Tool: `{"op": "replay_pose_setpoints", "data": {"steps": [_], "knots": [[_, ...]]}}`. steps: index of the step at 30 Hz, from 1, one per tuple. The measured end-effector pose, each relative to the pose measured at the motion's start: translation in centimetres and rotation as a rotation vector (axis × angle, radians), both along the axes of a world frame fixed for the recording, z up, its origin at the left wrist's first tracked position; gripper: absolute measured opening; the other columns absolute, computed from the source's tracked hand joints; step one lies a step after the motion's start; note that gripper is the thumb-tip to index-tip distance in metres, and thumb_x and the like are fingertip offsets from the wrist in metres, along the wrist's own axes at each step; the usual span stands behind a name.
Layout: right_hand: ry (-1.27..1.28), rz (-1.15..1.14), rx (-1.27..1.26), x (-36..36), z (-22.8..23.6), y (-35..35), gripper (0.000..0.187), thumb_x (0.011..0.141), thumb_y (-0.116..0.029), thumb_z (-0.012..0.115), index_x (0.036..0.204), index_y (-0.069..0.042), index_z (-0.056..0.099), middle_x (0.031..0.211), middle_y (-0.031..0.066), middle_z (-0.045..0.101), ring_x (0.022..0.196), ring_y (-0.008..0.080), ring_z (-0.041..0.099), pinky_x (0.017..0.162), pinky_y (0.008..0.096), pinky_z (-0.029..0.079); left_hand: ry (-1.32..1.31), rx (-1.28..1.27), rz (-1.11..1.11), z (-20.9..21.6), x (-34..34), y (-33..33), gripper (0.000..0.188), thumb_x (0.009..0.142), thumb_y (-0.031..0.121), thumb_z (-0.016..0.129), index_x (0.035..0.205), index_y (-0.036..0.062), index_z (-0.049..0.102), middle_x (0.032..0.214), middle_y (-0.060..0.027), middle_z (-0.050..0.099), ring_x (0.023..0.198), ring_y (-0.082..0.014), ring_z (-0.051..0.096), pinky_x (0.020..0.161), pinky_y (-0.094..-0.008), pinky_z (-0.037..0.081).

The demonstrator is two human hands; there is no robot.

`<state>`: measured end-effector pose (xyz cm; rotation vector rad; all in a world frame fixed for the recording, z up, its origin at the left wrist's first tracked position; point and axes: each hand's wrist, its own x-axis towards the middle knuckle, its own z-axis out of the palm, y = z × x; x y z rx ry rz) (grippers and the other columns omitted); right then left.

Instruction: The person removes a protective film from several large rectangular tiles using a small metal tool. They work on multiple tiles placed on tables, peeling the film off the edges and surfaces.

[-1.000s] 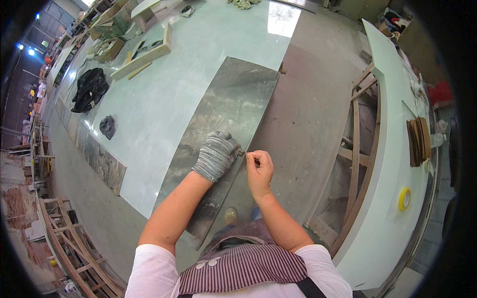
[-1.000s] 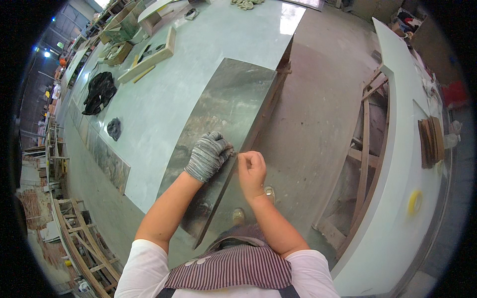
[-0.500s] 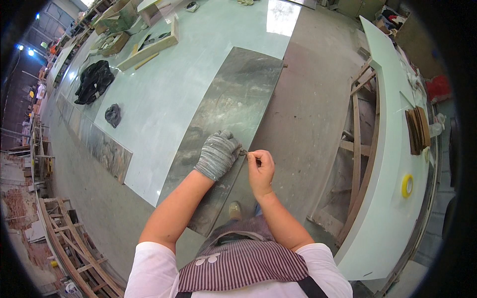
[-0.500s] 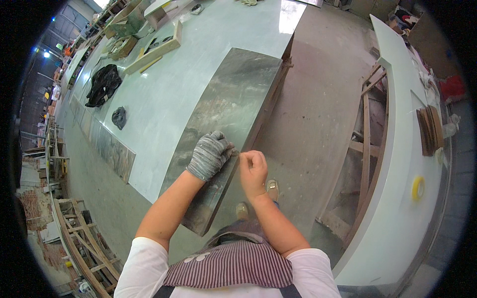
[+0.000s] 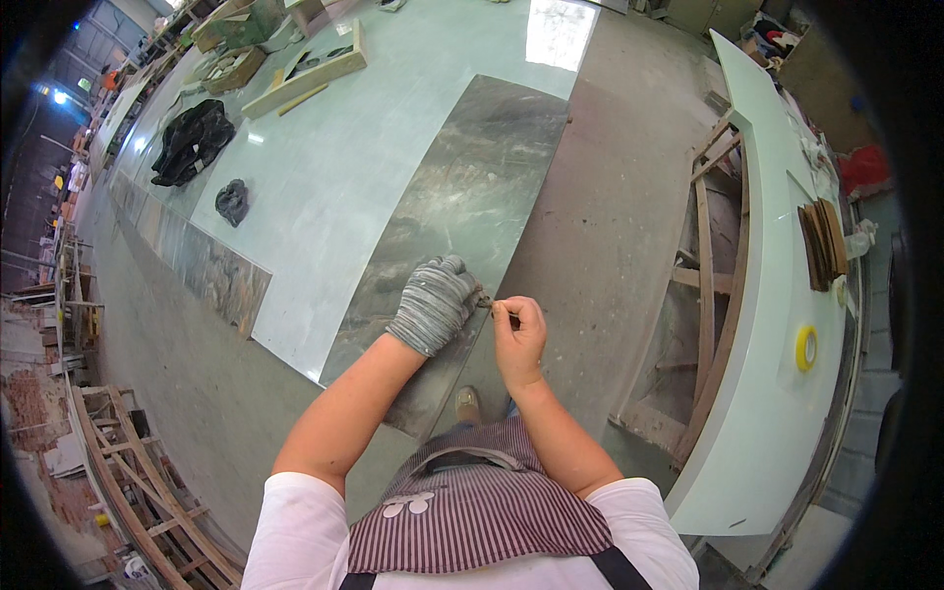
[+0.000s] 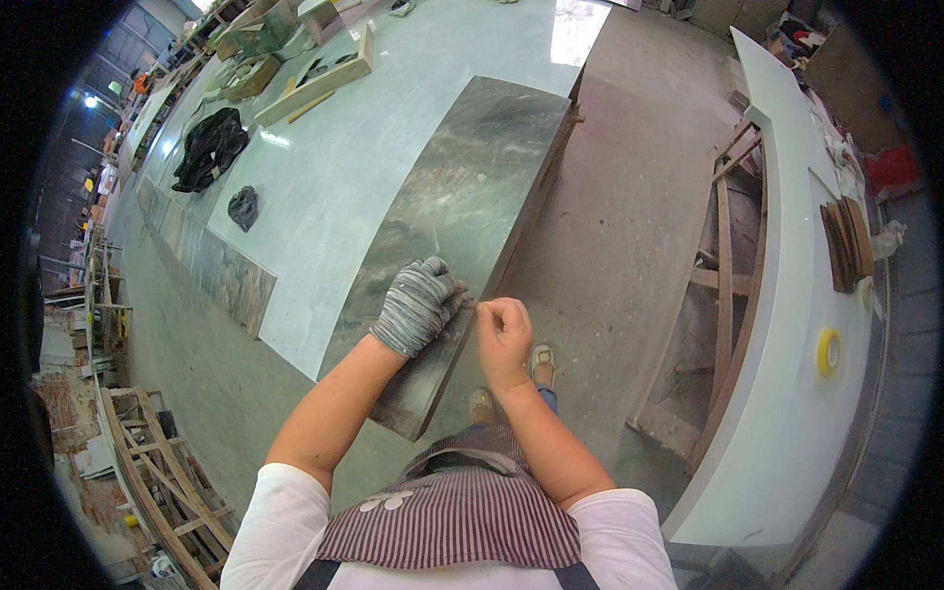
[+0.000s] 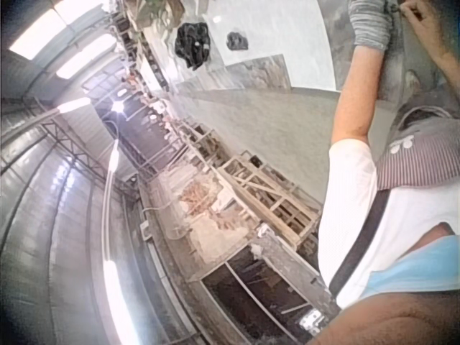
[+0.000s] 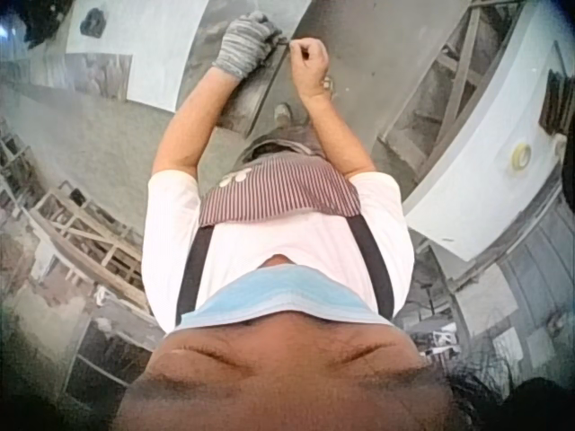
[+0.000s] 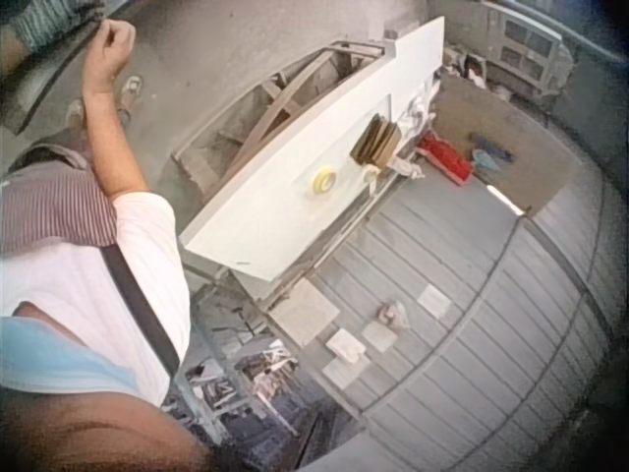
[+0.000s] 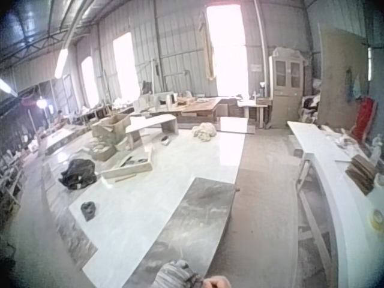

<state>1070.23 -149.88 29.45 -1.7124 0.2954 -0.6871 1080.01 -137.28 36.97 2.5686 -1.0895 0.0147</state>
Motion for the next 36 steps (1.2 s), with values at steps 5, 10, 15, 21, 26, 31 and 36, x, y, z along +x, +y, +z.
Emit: {"op": "replay_pose_setpoints", "data": {"steps": [5,10,15,21,26,31,36], "knots": [[0.025,0.002,-0.012,-1.4,0.0,1.0,0.01,0.089,-0.007,0.068,0.087,-0.002,0.06,0.087,0.008,0.06,0.075,0.018,0.057,0.068,0.0285,0.048,0.003,0.028,0.006,-0.3,-1.2,1.0,0.016,0.081,0.024,0.07,0.088,0.0103,0.072,0.09,-0.0126,0.059,0.083,-0.0335,0.058,0.075,-0.0439,0.048],[0.017,-0.004,-0.045,-2.8,-0.2,2.1,0.009,0.089,-0.006,0.068,0.086,-0.003,0.061,0.086,0.0056,0.06,0.075,0.0138,0.056,0.066,0.0264,0.047,-0.025,0.048,-0.027,-0.4,-2.5,2.4,0.017,0.081,0.024,0.07,0.089,0.0103,0.072,0.089,-0.012,0.059,0.083,-0.0333,0.058,0.075,-0.0437,0.048],[0.043,0.033,-0.031,-4.5,0.3,3.1,0.009,0.089,-0.005,0.068,0.086,-0.003,0.06,0.086,0.0056,0.06,0.073,0.0141,0.055,0.065,0.0269,0.046,-0.013,0.058,-0.018,-0.2,-4.0,3.5,0.017,0.082,0.025,0.069,0.09,0.0108,0.072,0.088,-0.0112,0.058,0.083,-0.0322,0.058,0.075,-0.0433,0.048],[0.092,0.066,-0.041,-6.3,0.7,4.1,0.011,0.088,-0.007,0.069,0.086,-0.002,0.059,0.086,0.0088,0.06,0.073,0.0188,0.057,0.066,0.03,0.048,-0.007,0.013,-0.024,0.4,-6.0,4.7,0.015,0.081,0.024,0.07,0.086,0.0102,0.072,0.087,-0.0111,0.058,0.081,-0.0317,0.058,0.073,-0.0427,0.049],[0.12,0.106,-0.065,-7.7,1.2,5.1,0.011,0.088,-0.007,0.069,0.087,-0.001,0.059,0.086,0.0113,0.061,0.074,0.0228,0.059,0.068,0.0317,0.049,0.026,-0.028,-0.047,0.3,-7.1,6.4,0.013,0.081,0.022,0.071,0.082,0.0093,0.07,0.083,-0.0108,0.058,0.079,-0.0309,0.059,0.072,-0.0421,0.049],[0.118,0.119,-0.068,-9.1,1.0,5.9,0.011,0.087,-0.007,0.069,0.086,-0.001,0.059,0.085,0.0123,0.061,0.074,0.0251,0.059,0.068,0.0331,0.049,0.029,-0.004,-0.046,0.7,-8.5,7.4,0.013,0.079,0.022,0.071,0.082,0.0095,0.07,0.081,-0.0101,0.059,0.078,-0.0298,0.059,0.071,-0.0418,0.048],[0.135,0.158,-0.076,-10.2,1.5,6.5,0.011,0.086,-0.006,0.069,0.085,-0.001,0.059,0.085,0.0128,0.06,0.074,0.0261,0.059,0.068,0.0339,0.049,-0.018,0.026,-0.078,0.0,-9.6,8.6,0.014,0.078,0.022,0.072,0.084,0.0105,0.069,0.082,-0.0091,0.059,0.078,-0.0286,0.059,0.07,-0.0411,0.048]]}}
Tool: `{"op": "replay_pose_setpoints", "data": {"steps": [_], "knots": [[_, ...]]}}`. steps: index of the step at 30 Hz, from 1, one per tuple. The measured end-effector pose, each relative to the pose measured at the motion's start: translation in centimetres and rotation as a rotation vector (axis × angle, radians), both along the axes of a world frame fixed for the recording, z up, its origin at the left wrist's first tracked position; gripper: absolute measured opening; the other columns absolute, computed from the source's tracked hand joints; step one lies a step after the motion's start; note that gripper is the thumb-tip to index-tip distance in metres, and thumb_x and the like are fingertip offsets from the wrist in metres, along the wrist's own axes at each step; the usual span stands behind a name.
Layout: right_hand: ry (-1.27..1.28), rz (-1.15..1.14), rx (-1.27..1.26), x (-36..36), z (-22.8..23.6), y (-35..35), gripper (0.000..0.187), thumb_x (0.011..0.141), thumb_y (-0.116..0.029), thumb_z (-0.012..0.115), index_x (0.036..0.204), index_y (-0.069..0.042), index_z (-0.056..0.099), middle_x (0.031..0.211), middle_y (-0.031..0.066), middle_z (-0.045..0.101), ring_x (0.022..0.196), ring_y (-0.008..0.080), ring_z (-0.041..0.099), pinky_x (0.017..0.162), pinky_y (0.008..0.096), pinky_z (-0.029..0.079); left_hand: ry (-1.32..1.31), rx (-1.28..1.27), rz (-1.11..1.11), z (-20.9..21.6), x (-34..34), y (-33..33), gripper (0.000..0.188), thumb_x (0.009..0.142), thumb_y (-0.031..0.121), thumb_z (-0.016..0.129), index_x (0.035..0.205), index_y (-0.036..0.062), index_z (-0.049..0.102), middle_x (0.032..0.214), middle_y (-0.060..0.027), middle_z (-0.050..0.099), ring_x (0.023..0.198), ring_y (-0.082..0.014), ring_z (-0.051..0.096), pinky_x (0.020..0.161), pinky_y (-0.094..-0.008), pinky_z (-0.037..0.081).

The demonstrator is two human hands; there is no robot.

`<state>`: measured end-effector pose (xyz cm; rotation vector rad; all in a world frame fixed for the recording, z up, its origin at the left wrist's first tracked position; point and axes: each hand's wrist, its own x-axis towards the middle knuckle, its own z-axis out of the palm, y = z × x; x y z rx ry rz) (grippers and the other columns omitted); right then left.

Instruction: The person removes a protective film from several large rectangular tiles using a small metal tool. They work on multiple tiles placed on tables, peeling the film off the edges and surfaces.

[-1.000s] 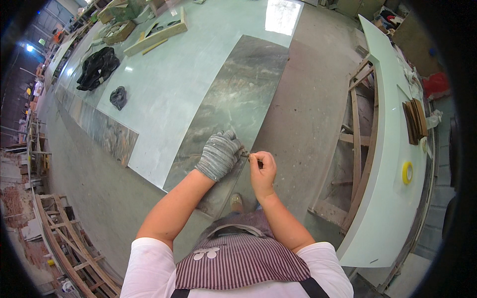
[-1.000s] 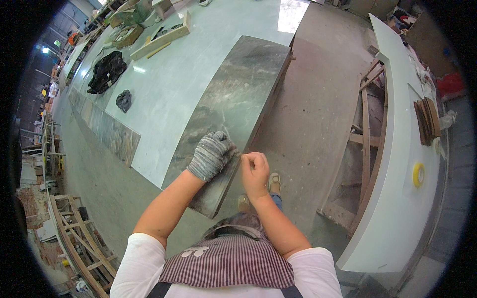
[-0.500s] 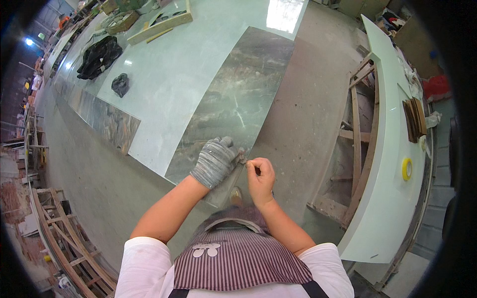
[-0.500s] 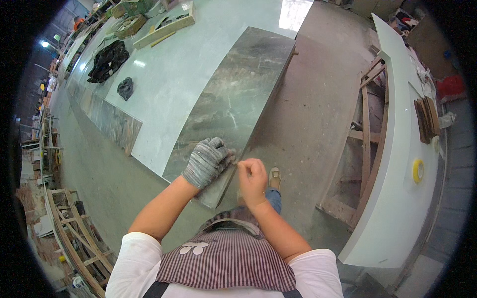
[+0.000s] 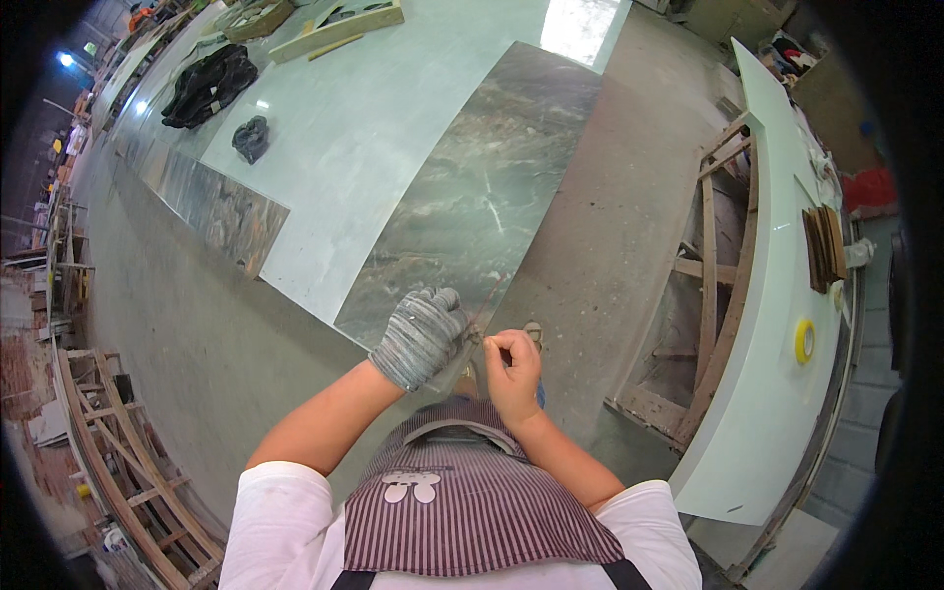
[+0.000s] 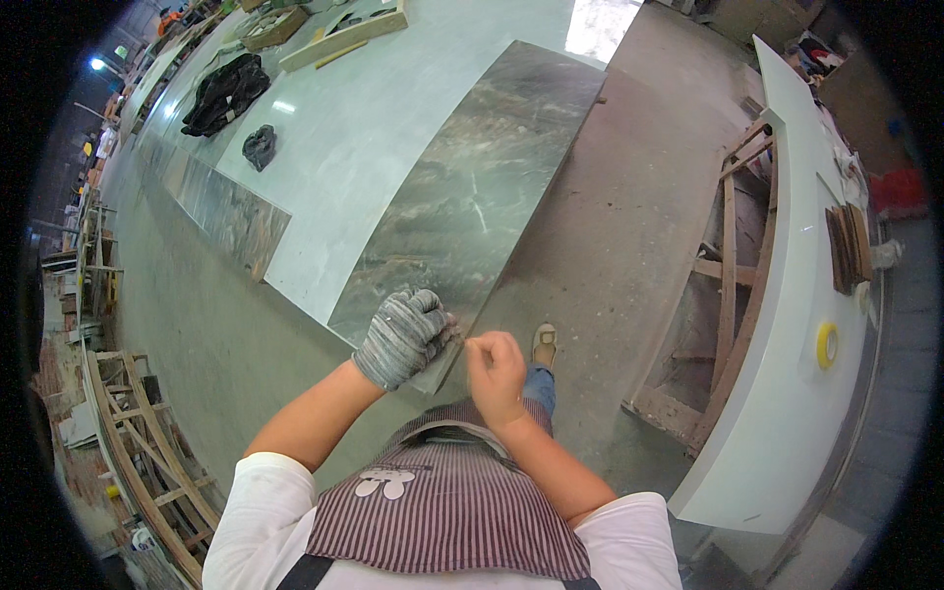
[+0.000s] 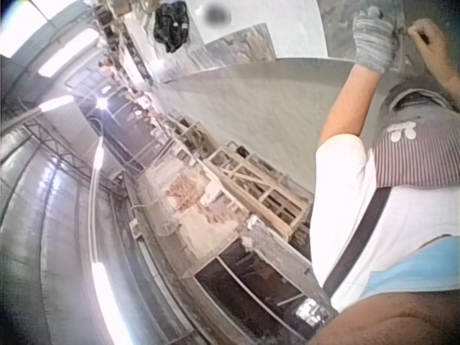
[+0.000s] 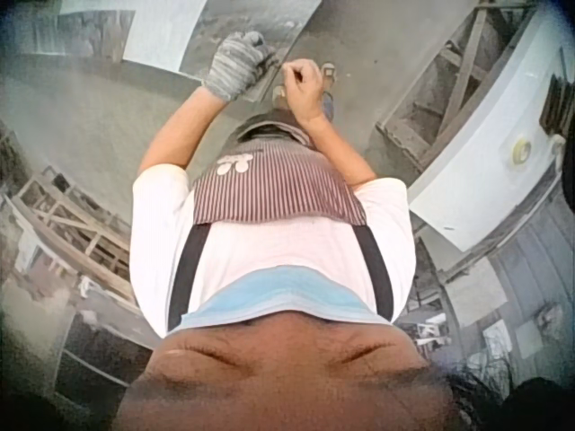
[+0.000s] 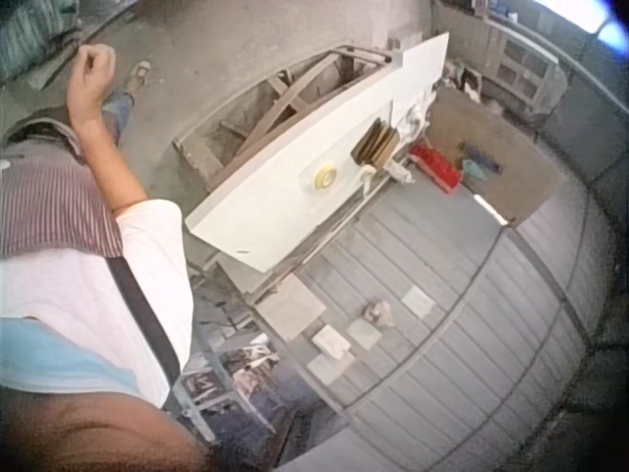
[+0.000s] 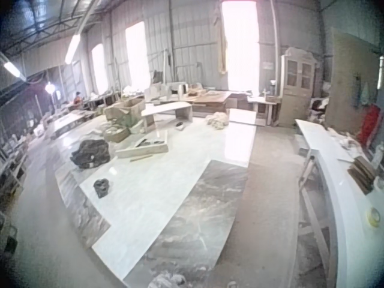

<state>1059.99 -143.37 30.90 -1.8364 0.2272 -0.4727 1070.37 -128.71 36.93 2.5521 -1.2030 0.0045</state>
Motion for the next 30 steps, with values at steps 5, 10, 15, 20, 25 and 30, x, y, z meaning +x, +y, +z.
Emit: {"op": "replay_pose_setpoints", "data": {"steps": [5,10,15,20,25,30], "knots": [[0.038,0.043,0.013,-1.4,0.4,0.7,0.011,0.086,-0.006,0.069,0.085,-0.002,0.059,0.084,0.0129,0.06,0.075,0.0265,0.059,0.068,0.0343,0.049,-0.013,-0.024,-0.019,0.0,-1.2,1.0,0.013,0.077,0.021,0.073,0.083,0.01,0.068,0.081,-0.0082,0.059,0.078,-0.029,0.059,0.069,-0.0418,0.048],[0.057,0.095,0.007,-2.7,0.7,1.2,0.01,0.085,-0.005,0.069,0.086,-0.002,0.059,0.084,0.0131,0.06,0.075,0.0281,0.06,0.068,0.0354,0.049,0.027,-0.077,-0.056,0.4,-2.4,2.1,0.013,0.076,0.02,0.073,0.083,0.0099,0.068,0.081,-0.0085,0.059,0.076,-0.03,0.06,0.066,-0.0421,0.049],[0.09,0.174,0.005,-3.7,1.3,1.5,0.01,0.085,-0.004,0.068,0.086,-0.002,0.059,0.084,0.0137,0.06,0.076,0.0295,0.06,0.068,0.0365,0.049,0.031,-0.055,-0.071,1.0,-3.4,3.0,0.012,0.076,0.019,0.073,0.084,0.0097,0.069,0.082,-0.0089,0.06,0.076,-0.03,0.061,0.065,-0.0424,0.049],[0.087,0.224,-0.013,-4.5,1.7,1.8,0.01,0.085,-0.004,0.068,0.085,-0.002,0.058,0.083,0.0132,0.059,0.074,0.0291,0.059,0.066,0.0365,0.049,0.042,0.004,-0.081,1.2,-4.4,3.8,0.012,0.078,0.018,0.071,0.087,0.0103,0.07,0.086,-0.0089,0.06,0.081,-0.03,0.06,0.068,-0.043,0.049],[0.067,0.278,-0.012,-5.0,1.4,2.1,0.011,0.085,-0.005,0.068,0.084,-0.002,0.058,0.08,0.0126,0.058,0.071,0.0275,0.059,0.064,0.0355,0.048,0.037,0.031,-0.108,1.0,-4.9,4.6,0.014,0.077,0.019,0.071,0.09,0.0111,0.07,0.088,-0.0082,0.06,0.084,-0.0301,0.06,0.071,-0.0429,0.049],[0.092,0.334,0.009,-5.8,0.9,2.7,0.01,0.085,-0.007,0.069,0.085,-0.002,0.06,0.079,0.0114,0.058,0.069,0.0258,0.059,0.063,0.0346,0.048,0.069,0.038,-0.113,1.4,-5.4,5.7,0.014,0.078,0.019,0.073,0.09,0.0125,0.071,0.088,-0.0073,0.061,0.081,-0.0294,0.06,0.068,-0.0422,0.049]]}}
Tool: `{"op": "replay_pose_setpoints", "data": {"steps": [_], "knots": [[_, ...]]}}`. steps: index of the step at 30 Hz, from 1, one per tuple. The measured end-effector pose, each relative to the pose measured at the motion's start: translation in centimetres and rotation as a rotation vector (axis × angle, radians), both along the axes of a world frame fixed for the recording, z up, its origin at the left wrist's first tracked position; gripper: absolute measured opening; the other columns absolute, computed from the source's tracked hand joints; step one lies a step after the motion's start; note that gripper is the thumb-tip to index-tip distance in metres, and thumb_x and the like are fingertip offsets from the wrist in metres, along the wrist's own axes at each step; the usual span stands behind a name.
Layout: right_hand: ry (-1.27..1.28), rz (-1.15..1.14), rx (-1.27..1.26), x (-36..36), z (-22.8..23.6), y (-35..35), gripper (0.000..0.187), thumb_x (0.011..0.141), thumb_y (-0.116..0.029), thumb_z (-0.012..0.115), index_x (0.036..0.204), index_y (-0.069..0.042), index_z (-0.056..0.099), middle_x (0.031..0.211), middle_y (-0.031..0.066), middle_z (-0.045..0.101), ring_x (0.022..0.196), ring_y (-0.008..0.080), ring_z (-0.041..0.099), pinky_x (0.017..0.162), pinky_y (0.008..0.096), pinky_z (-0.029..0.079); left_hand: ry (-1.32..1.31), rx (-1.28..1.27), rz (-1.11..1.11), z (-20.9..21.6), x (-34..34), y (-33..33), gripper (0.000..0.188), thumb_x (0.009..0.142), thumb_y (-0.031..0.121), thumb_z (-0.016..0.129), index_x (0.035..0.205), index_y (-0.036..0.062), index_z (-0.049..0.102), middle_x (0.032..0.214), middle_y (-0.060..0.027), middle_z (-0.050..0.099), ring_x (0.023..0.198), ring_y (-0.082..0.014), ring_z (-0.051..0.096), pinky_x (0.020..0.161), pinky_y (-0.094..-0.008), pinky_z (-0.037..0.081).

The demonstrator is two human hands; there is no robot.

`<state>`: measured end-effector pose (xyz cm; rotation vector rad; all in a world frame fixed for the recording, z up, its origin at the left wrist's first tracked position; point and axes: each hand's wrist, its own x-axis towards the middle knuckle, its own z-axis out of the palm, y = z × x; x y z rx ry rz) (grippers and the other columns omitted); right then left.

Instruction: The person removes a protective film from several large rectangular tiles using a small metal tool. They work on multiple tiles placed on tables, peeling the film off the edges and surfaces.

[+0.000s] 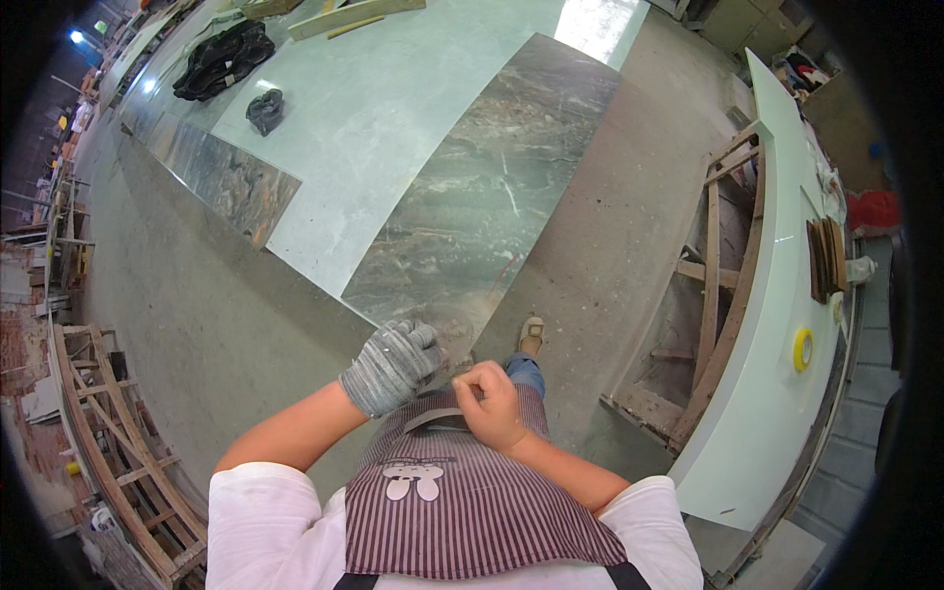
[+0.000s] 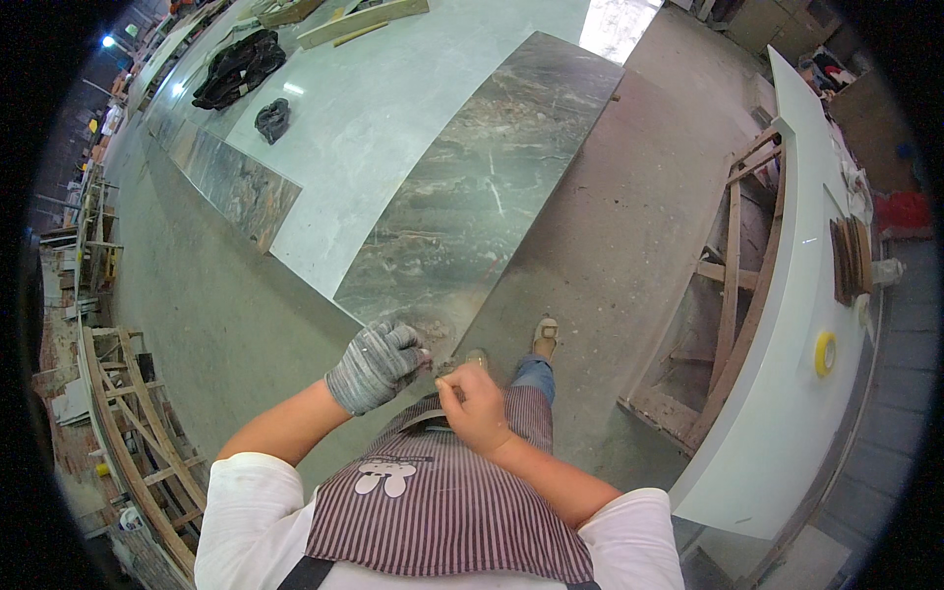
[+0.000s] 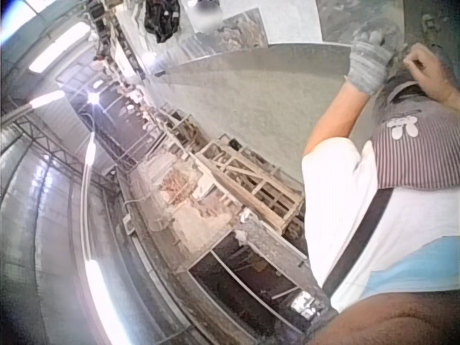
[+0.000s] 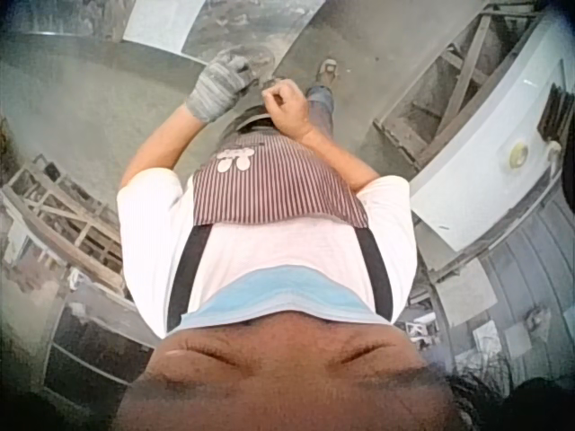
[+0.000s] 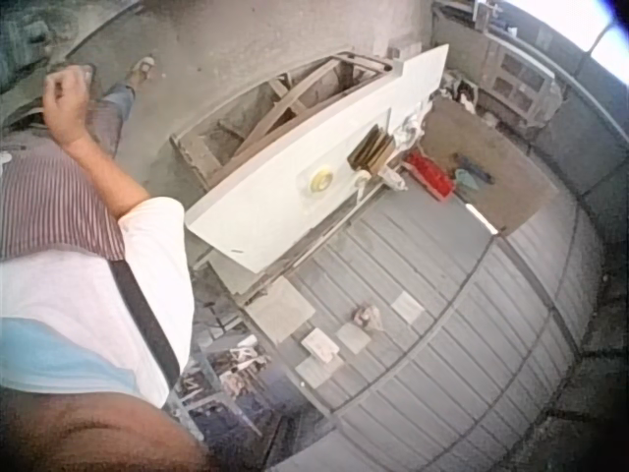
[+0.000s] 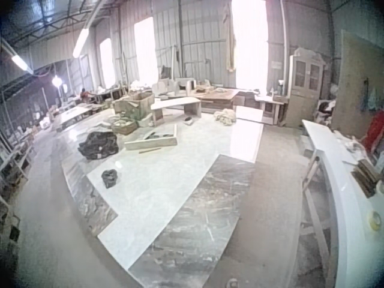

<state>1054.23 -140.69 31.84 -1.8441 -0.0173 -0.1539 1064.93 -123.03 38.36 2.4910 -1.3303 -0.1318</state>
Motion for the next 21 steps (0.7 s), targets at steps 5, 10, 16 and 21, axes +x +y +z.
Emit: {"op": "replay_pose_setpoints", "data": {"steps": [5,10,16,21], "knots": [[-0.074,0.082,0.043,-0.8,2.0,-3.5,0.008,0.084,-0.008,0.071,0.086,-0.003,0.065,0.086,0.0105,0.065,0.075,0.0246,0.063,0.068,0.0332,0.051,0.087,-0.243,0.185,2.0,-2.1,2.5,0.02,0.076,0.013,0.076,0.095,0.0117,0.07,0.088,-0.0069,0.063,0.081,-0.0275,0.063,0.071,-0.0398,0.051],[0.723,-0.265,0.069,-2.3,-1.4,-15.4,0.011,0.091,-0.012,0.065,0.086,-0.002,0.063,0.076,0.0027,0.063,0.067,0.0112,0.057,0.063,0.0285,0.048,0.166,-0.36,0.424,3.3,-3.4,3.0,0.026,0.075,0.005,0.076,0.1,0.01,0.069,0.089,-0.0083,0.065,0.081,-0.0271,0.064,0.073,-0.038,0.052],[0.576,-0.417,0.038,-2.4,-1.8,-17.7,0.014,0.093,-0.016,0.064,0.089,-0.002,0.062,0.076,-0.0016,0.06,0.066,0.0066,0.053,0.06,0.0225,0.043,0.41,-0.343,0.421,3.6,-2.6,0.7,0.017,0.081,0.014,0.075,0.096,0.007,0.071,0.083,-0.0104,0.063,0.075,-0.0252,0.062,0.07,-0.0353,0.051],[0.425,-0.229,0.562,0.6,3.9,-12.9,0.011,0.096,-0.016,0.063,0.093,-0.005,0.06,0.077,-0.0038,0.055,0.065,0.0034,0.047,0.058,0.0203,0.039,0.661,-0.521,0.404,4.3,0.1,-4.1,0.03,0.084,0.019,0.076,0.109,0.0043,0.068,0.088,-0.0067,0.064,0.076,-0.0171,0.061,0.069,-0.0307,0.05]]}}
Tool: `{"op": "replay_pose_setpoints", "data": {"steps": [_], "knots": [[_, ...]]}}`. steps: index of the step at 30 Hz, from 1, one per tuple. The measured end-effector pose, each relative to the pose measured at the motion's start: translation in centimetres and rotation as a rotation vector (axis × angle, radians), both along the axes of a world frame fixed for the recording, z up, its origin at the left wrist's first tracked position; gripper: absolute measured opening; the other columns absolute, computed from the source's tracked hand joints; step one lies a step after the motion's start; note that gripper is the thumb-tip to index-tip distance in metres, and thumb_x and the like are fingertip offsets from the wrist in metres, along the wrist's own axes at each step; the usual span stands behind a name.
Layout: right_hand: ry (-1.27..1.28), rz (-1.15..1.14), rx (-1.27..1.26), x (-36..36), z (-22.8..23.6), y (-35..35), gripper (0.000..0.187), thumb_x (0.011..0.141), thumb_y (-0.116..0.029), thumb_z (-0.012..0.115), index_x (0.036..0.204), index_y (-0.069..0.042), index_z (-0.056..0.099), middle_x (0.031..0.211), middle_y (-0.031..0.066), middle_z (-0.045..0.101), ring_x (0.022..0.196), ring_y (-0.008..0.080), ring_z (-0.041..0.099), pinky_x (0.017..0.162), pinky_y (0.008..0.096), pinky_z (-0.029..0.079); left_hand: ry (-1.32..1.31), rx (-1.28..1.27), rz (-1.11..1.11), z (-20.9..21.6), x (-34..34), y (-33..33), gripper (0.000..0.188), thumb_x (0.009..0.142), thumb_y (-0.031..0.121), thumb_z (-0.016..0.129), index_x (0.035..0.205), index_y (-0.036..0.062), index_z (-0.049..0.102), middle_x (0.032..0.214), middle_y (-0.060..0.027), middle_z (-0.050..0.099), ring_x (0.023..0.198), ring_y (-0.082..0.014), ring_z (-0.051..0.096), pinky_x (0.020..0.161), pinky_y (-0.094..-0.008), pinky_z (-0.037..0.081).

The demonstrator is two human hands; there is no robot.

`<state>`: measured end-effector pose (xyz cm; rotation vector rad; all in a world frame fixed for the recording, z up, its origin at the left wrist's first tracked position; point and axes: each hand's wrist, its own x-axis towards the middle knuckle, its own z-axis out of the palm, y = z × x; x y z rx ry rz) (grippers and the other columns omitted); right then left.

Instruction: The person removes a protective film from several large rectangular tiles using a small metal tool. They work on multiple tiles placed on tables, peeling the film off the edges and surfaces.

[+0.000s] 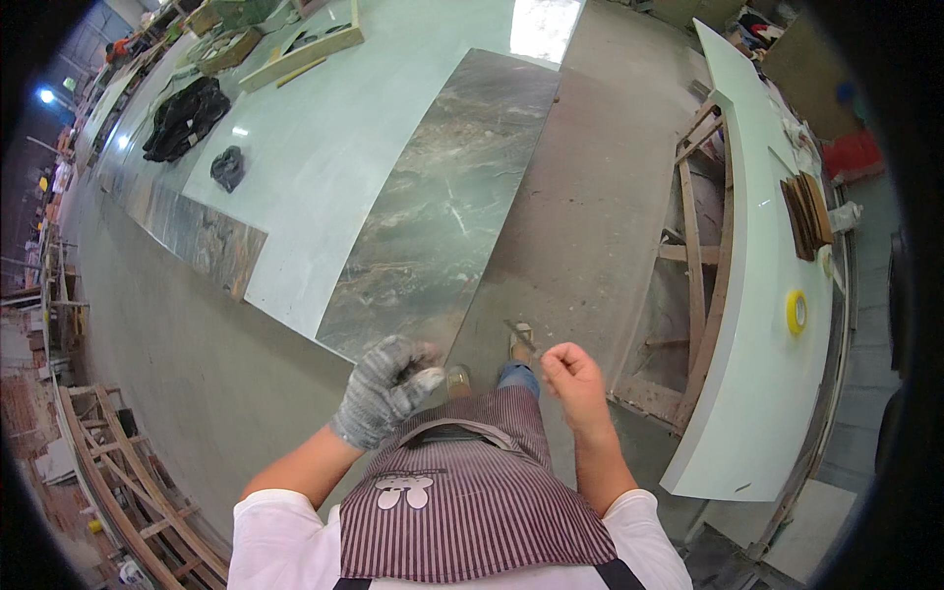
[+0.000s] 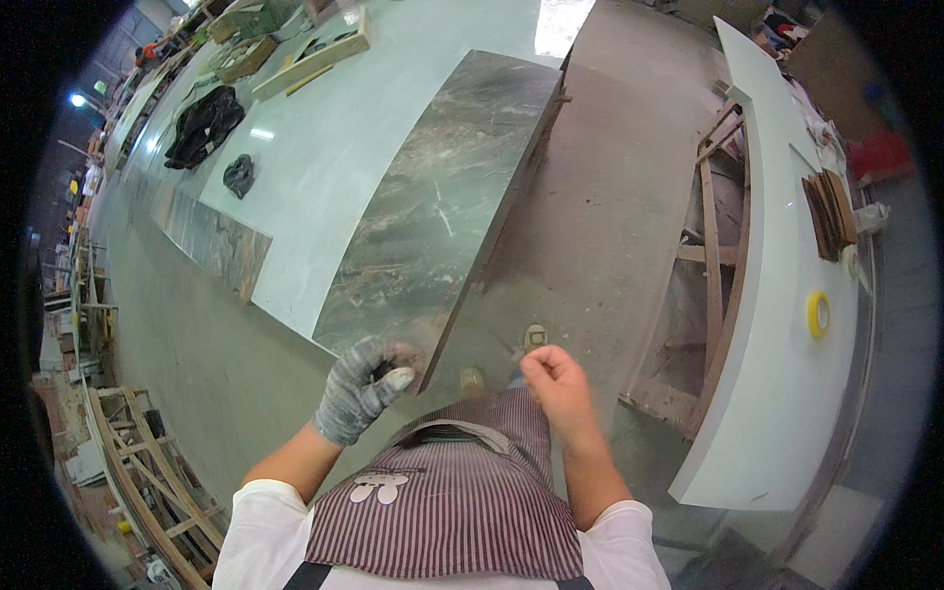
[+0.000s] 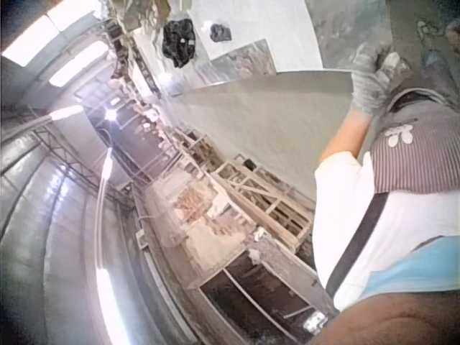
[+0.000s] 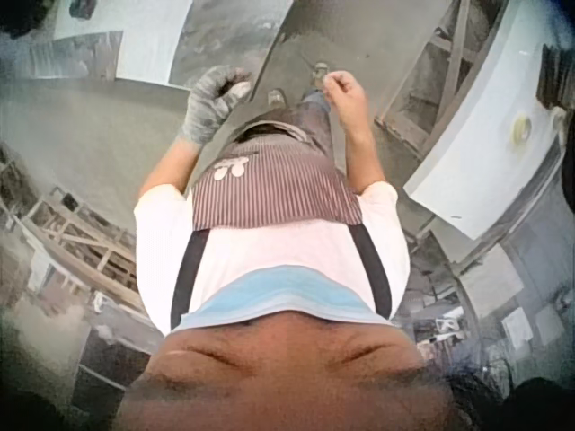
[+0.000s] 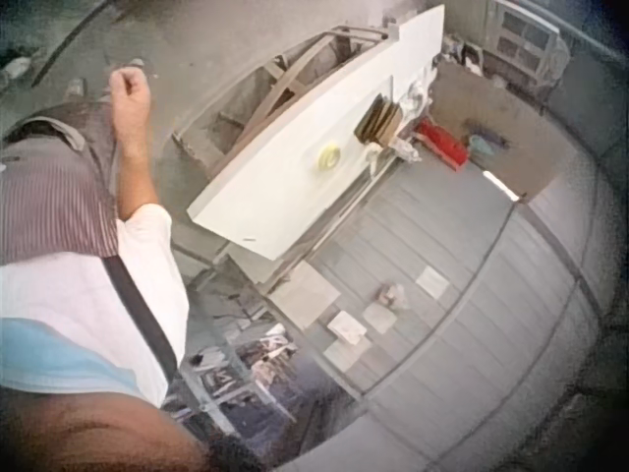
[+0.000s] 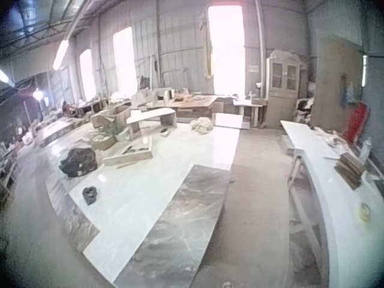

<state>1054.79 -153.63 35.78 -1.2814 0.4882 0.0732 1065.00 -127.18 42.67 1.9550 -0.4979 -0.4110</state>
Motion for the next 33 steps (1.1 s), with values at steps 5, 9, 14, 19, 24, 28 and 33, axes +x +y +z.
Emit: {"op": "replay_pose_setpoints", "data": {"steps": [5,9,14,19,24,28,33], "knots": [[-0.071,0.121,0.08,1.6,2.6,1.6,0.007,0.095,-0.009,0.064,0.096,-0.003,0.061,0.085,-0.0043,0.059,0.074,0.003,0.051,0.068,0.0192,0.044,0.313,-0.157,0.034,1.1,1.6,-4.9,0.036,0.087,0.02,0.076,0.116,0.0024,0.065,0.088,-0.0022,0.063,0.068,-0.007,0.057,0.058,-0.0226,0.047],[-0.114,0.114,-0.148,2.9,2.7,0.2,0.016,0.089,-0.01,0.069,0.102,-0.004,0.063,0.089,-0.0005,0.063,0.08,0.0094,0.057,0.072,0.0244,0.047,0.294,-0.047,0.047,1.4,2.7,-7.0,0.021,0.088,0.016,0.074,0.104,0.0024,0.07,0.076,-0.002,0.064,0.066,-0.0091,0.058,0.058,-0.0253,0.048],[-0.538,0.174,-0.829,7.2,5.2,-2.9,0.025,0.078,-0.012,0.076,0.102,-0.007,0.069,0.103,0.006,0.066,0.098,0.0253,0.06,0.08,0.0365,0.049,-0.271,0.029,-0.178,1.8,5.4,-9.3,0.015,0.086,0.018,0.072,0.094,0.0047,0.073,0.082,-0.0142,0.067,0.076,-0.03,0.065,0.071,-0.0372,0.052],[-0.667,0.238,-0.839,10.8,4.4,-5.7,0.014,0.075,-0.012,0.077,0.087,-0.008,0.071,0.094,0.0052,0.068,0.094,0.0268,0.062,0.081,0.039,0.049,-0.291,0.205,-0.262,1.9,7.7,-13.2,0.016,0.086,0.022,0.072,0.093,0.0074,0.073,0.08,-0.0137,0.066,0.076,-0.0327,0.064,0.069,-0.0395,0.052],[-0.577,0.275,-0.886,13.4,2.2,-10.6,0.017,0.075,-0.008,0.075,0.09,-0.007,0.069,0.096,0.0062,0.068,0.097,0.0273,0.062,0.087,0.0407,0.048,-0.308,0.221,-0.264,3.1,12.2,-17.4,0.013,0.085,0.017,0.073,0.09,0.0054,0.072,0.079,-0.0129,0.067,0.075,-0.0307,0.065,0.069,-0.0379,0.052],[-0.41,0.08,-0.946,16.6,-0.8,-15.0,0.021,0.078,-0.009,0.073,0.098,-0.007,0.069,0.1,0.0077,0.066,0.104,0.0288,0.059,0.092,0.043,0.046,-0.366,0.228,-0.207,3.0,17.3,-20.7,0.011,0.084,0.013,0.075,0.087,0.0026,0.072,0.077,-0.0129,0.067,0.073,-0.0284,0.066,0.069,-0.0357,0.052],[-0.42,-0.188,-0.639,24.7,-0.8,-18.3,0.02,0.084,-0.005,0.069,0.103,-0.004,0.067,0.1,0.0103,0.064,0.091,0.0256,0.064,0.081,0.0358,0.052,-0.489,0.254,-0.099,2.3,25.5,-26.8,0.018,0.084,0.02,0.077,0.089,0.0022,0.073,0.076,-0.0142,0.068,0.07,-0.0269,0.066,0.067,-0.0343,0.052]]}}
